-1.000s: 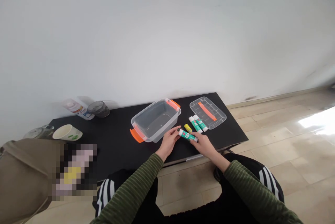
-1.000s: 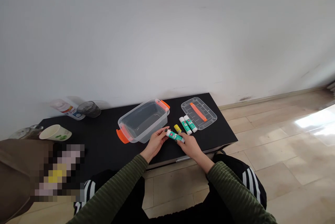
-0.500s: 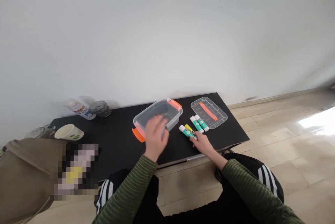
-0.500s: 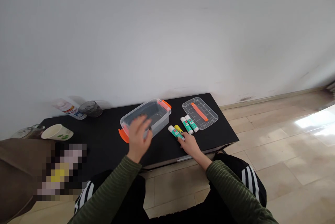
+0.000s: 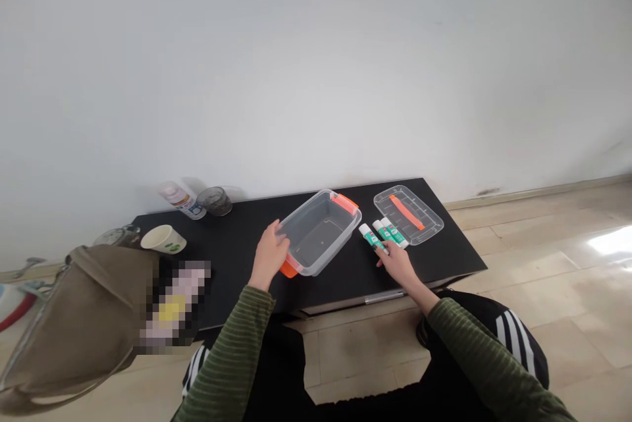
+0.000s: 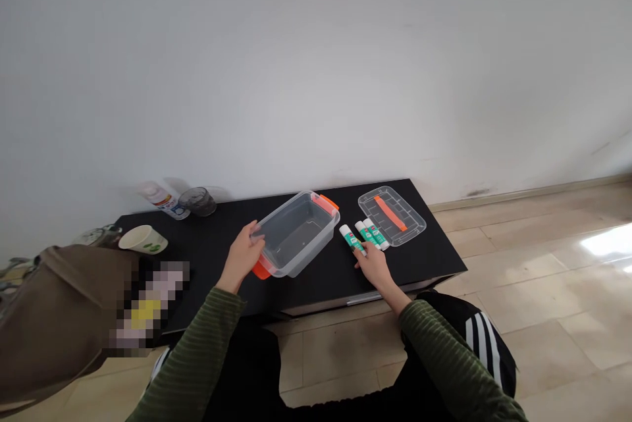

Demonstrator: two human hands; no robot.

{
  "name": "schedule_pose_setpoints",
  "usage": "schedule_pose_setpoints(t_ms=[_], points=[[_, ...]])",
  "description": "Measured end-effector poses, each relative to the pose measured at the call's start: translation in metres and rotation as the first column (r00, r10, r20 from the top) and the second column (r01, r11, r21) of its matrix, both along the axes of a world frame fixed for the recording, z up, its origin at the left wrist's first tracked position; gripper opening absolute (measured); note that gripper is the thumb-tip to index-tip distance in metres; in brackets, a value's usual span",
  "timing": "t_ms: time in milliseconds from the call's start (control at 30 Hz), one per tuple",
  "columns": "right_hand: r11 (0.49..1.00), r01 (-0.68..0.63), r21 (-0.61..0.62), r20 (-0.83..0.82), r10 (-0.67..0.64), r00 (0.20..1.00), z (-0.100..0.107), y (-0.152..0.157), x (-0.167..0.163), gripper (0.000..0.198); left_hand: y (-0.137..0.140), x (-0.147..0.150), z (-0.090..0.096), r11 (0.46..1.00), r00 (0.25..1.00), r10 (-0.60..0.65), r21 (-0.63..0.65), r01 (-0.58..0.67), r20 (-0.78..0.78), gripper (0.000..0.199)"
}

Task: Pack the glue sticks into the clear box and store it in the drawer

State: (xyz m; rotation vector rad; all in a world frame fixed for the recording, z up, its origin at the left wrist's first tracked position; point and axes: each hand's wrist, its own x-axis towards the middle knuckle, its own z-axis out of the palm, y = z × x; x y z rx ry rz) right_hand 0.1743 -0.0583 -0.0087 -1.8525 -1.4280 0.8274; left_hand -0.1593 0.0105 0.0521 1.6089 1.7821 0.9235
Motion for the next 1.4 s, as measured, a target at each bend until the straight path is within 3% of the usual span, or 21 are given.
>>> schedule_pose_setpoints(t_ms=[267,500,633,733,833,967,1067,1167,1400], points=[[0.997,0.073,0.024,-0.111,-0.070,0.991,-0.004,-0.008,0.011,0.037,-0.033,0.004,-0.008,0.998,0.998,-0.045,0.034,0.046,-0.034,0.061],[0.961,0.240,0.139,-0.236,-0.203,0.950,0.016,-0.030,0.020,0.052,-0.046,0.027,-0.005,0.997,0.998,-0.067,0.041,0.066,0.009,0.062],[0.918,0.219,0.332,-0.070,-0.207,0.976,0.048,-0.039,0.005,0.044,-0.049,0.037,-0.006,0.996,0.995,-0.086,0.032,0.084,0.053,0.060],[0.916,-0.011,0.400,0.179,-0.066,0.982,0.075,-0.033,-0.021,0.032,-0.047,0.040,-0.009,0.997,0.995,-0.075,0.037,0.072,0.065,0.058],[0.927,-0.264,0.266,0.436,0.128,0.891,0.095,-0.017,-0.054,0.026,-0.045,0.042,-0.010,0.997,0.995,-0.065,0.051,0.061,0.078,0.055],[0.922,-0.385,-0.051,0.636,0.327,0.699,0.106,0.007,-0.095,0.030,-0.045,0.043,-0.010,0.996,0.995,-0.058,0.077,0.053,0.076,0.052],[0.875,-0.389,-0.287,0.625,0.479,0.616,0.106,0.020,-0.121,0.038,-0.046,0.044,-0.008,0.996,0.998,-0.058,0.065,0.056,0.033,0.050],[0.789,-0.394,-0.470,0.552,0.612,0.566,0.102,0.027,-0.139,0.042,-0.045,0.044,-0.007,0.997,0.998,-0.061,0.043,0.061,-0.010,0.049],[0.708,-0.388,-0.591,0.498,0.698,0.515,0.097,0.029,-0.152,0.051,-0.039,0.043,-0.016,0.994,0.996,-0.087,0.069,0.086,0.018,0.044]])
